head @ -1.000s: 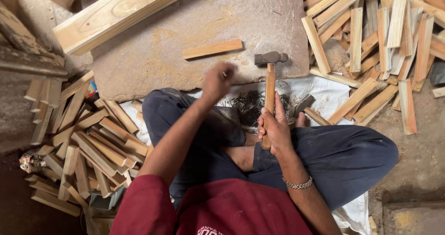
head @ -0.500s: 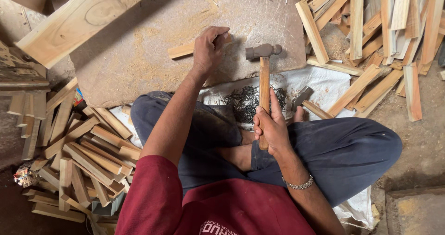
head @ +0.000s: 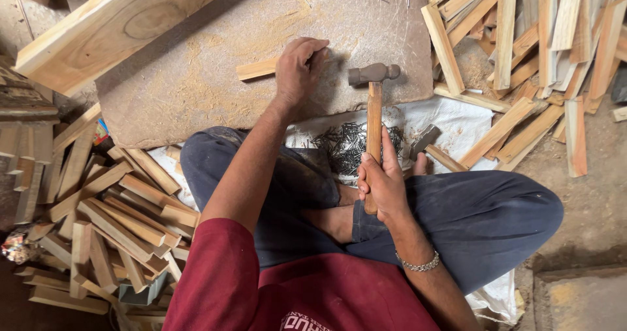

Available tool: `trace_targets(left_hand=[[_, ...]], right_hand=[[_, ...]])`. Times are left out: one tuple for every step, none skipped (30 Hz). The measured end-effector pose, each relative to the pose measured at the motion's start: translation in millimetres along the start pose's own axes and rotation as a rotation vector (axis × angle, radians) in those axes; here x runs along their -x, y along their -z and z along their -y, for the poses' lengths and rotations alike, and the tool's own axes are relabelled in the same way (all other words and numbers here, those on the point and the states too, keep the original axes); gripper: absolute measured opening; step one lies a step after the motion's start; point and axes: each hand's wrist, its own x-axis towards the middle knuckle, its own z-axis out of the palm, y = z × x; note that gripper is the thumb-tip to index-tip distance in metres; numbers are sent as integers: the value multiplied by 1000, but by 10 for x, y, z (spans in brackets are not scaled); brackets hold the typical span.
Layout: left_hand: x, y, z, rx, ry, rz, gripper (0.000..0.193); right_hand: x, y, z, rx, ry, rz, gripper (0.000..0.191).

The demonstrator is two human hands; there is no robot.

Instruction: The person sits cross-legged on the floor and repeatedly hammers nails into small wooden blocks using a hammer. They pick up blocks from a pile, place them on a stone slab, drive nails in, and set the finished pieces aside.

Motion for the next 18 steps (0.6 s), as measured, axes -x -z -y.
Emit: trace_targets(left_hand=[[4,3,0,-2,-20,-15,9],[4,9,1,-4,-40,-31,8],[7,17,2,-10,-37,-28,10],[6,27,4,-16,-32,-25,11],[8,39,6,-24,-26,-21,13],[9,51,8,-12,4,-11,22],[7,63,10,2,29,1,30],[5,73,11,17,52,12,39],[3,84,12,62,89,25,50],[4,96,12,107,130,38,61],[3,104,13,150,169,50,72],[3,111,14,146,167,46,75],[2,115,16,143,163,42,79],[0,117,19,139,159,39,83],[-1,118,24,138,159,40,83],[-5,114,29,137,160,41,83],[-5,113,38,139,163,46,83],[-7,105,44,153,139,36,84]], right_hand=[[8,-28,22,44,27,-8,77],[13,-61,53,88,55,-14,77],[19,-94,91,228,59,-56,76],[26,-126,136,368,63,-96,76],[41,-152,184,508,65,-136,75],[58,-176,232,813,417,-213,73],[69,-194,283,1099,782,-277,71],[66,-220,329,1371,1158,-322,69],[58,-251,369,1257,1053,-277,67],[54,-277,409,1141,946,-227,64],[40,-317,440,1022,839,-174,61],[11,-372,465,1043,845,-181,60],[-24,-433,490,1063,853,-191,60],[-57,-493,518,1083,859,-200,60],[-92,-543,556,1136,715,-190,61],[-130,-594,597,1187,568,-178,63],[-150,-636,630,1233,414,-167,65],[-158,-655,670,1245,259,-178,66]])
